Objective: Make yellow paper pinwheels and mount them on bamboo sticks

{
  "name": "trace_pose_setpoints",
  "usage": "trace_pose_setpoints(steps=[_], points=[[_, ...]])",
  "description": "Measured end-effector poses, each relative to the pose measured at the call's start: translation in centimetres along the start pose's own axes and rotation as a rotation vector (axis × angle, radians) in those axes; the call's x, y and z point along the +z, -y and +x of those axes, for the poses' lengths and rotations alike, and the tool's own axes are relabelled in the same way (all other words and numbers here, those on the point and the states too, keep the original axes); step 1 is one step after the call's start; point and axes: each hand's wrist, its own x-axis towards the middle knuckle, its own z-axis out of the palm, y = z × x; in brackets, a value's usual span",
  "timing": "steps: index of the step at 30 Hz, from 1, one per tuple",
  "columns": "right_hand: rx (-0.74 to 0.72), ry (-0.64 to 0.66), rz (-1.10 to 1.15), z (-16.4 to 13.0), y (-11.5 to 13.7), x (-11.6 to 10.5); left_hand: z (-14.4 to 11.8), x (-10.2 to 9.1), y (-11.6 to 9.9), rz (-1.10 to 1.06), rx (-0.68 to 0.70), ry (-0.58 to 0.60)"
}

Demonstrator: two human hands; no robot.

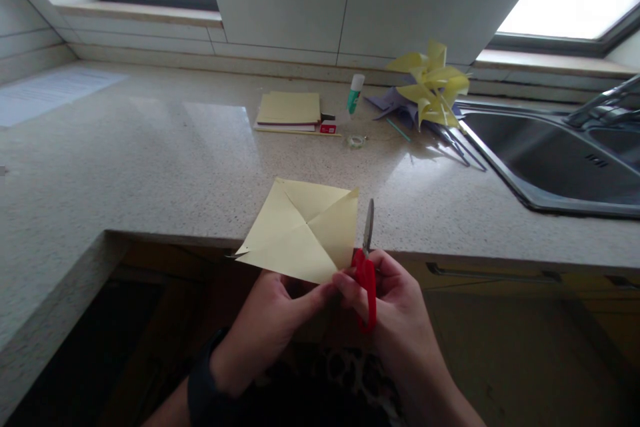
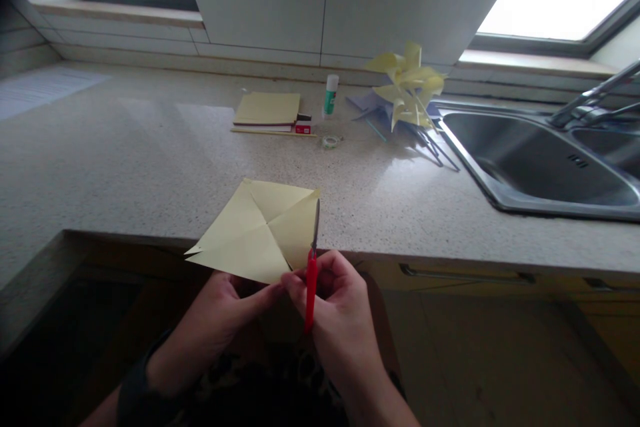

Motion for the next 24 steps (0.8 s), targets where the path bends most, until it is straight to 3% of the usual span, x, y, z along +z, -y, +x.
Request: trace_pose_setpoints(steps=[9, 24], points=[[0.023, 0.025, -0.014, -0.21, 0.06, -0.19, -0.08, -0.09, -0.27, -0.088, -0.027, 0.036], [-0.019, 0.001, 0.015, -0.11, 0.03, 0.08, -0.23, -0.18, -0.28, -0.004, -0.018, 0.045]])
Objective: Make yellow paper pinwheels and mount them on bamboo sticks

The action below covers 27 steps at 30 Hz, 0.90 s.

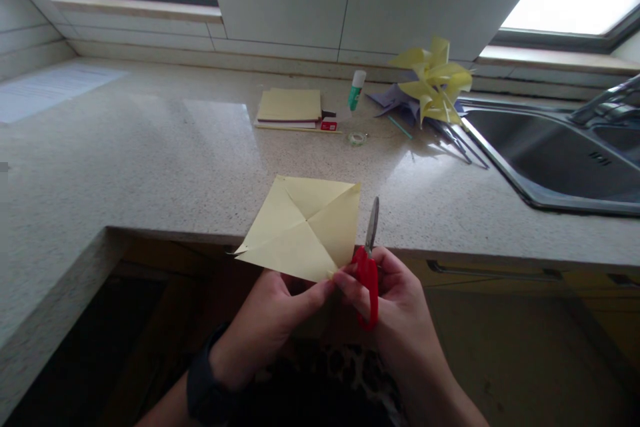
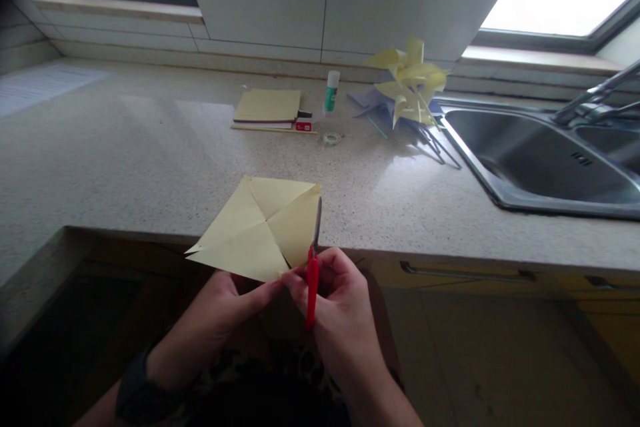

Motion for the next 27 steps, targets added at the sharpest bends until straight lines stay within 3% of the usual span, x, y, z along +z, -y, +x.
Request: trace_pose_setpoints(steps=[14, 27], points=[[0.001, 0.031, 0.025, 0.13, -0.10, -0.19, 0.22, -0.02, -0.03, -0.045, 0.019, 0.008], [0.013, 0.043, 0.013, 0.08, -0.04, -0.24, 0.21, -0.12, 0.47, -0.042, 0.021, -0.054]])
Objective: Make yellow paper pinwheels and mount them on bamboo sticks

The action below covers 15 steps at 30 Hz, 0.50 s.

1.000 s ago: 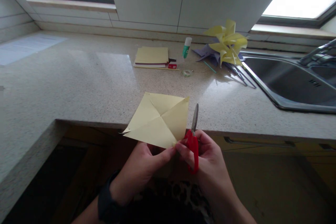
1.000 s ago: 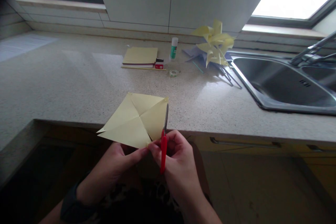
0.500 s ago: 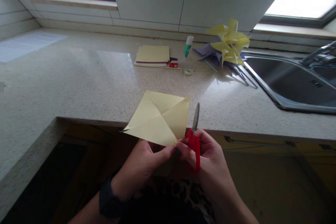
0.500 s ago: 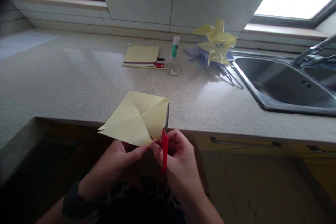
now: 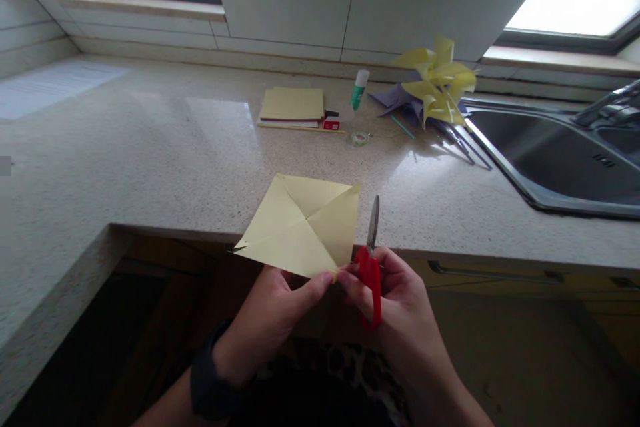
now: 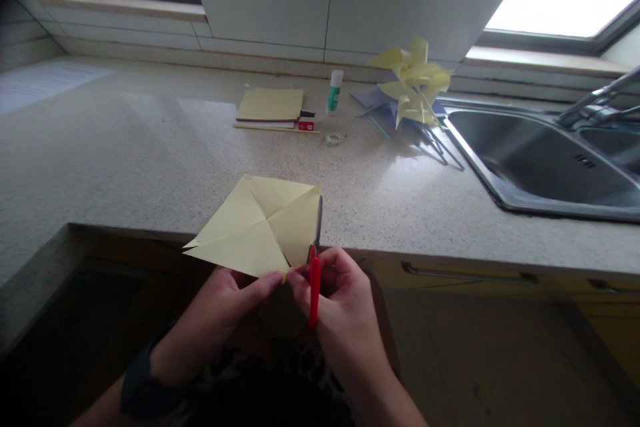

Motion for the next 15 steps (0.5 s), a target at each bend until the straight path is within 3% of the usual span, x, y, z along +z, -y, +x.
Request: trace_pose_setpoints(steps=[8, 15], points=[[0.002, 0.000, 0.002, 0.04, -0.08, 0.03, 0.00, 0.01, 0.05, 0.074, -0.012, -0.044], [0.017, 0.007, 0.008, 0.15, -0.15, 0.01, 0.10, 0.06, 0.03, 0.051, 0.009, 0.006]])
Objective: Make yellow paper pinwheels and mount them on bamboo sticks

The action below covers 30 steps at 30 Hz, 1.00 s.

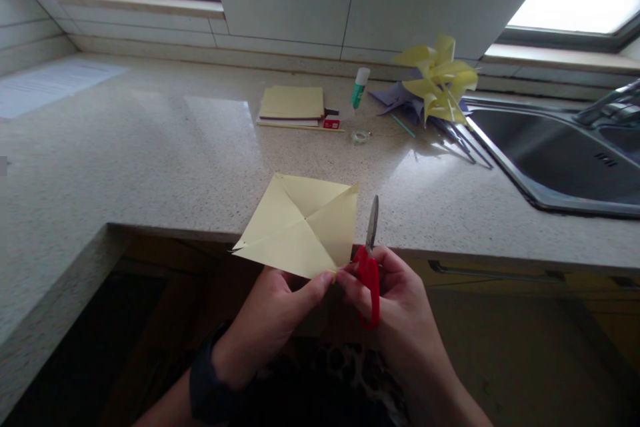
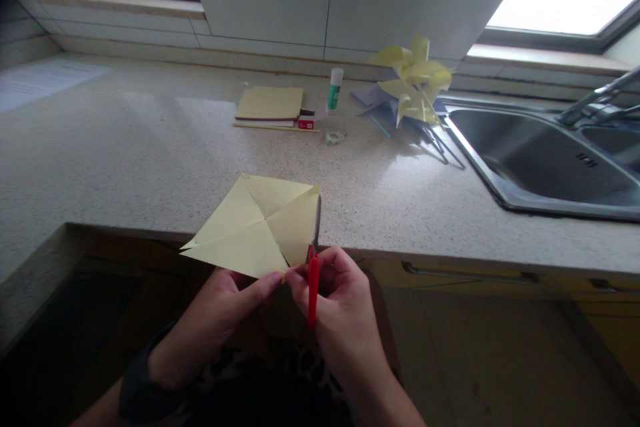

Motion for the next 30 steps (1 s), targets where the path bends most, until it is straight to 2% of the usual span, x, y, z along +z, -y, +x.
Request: trace_pose_setpoints(steps=[9, 14, 16, 21, 25, 30], points=[[0.000, -0.017, -0.020, 0.1, -0.1, 0.0, 0.1, 0.1, 0.2, -0.001, -0.015, -0.011], [0.014, -0.032, -0.103, -0.4, 1.1, -1.0, 0.3, -0.6, 0.1, 0.135, -0.054, -0.077], [0.057, 0.045, -0.138, -0.8, 1.6, -2.0, 0.4, -0.9, -0.4, 0.157, -0.037, -0.071], [0.216, 0.370, -0.247, -1.1, 1.7, -4.9, 0.7, -1.6, -1.5, 0.175, -0.023, -0.025], [0.286, 0.425, -0.320, -1.3, 1.1, -5.8, 0.9, -2.1, -1.6, 0.200, -0.024, -0.029], [0.283, 0.431, -0.331, -1.4, 0.8, -5.8, 0.9, -2.5, -1.4, 0.157, -0.034, 0.026]])
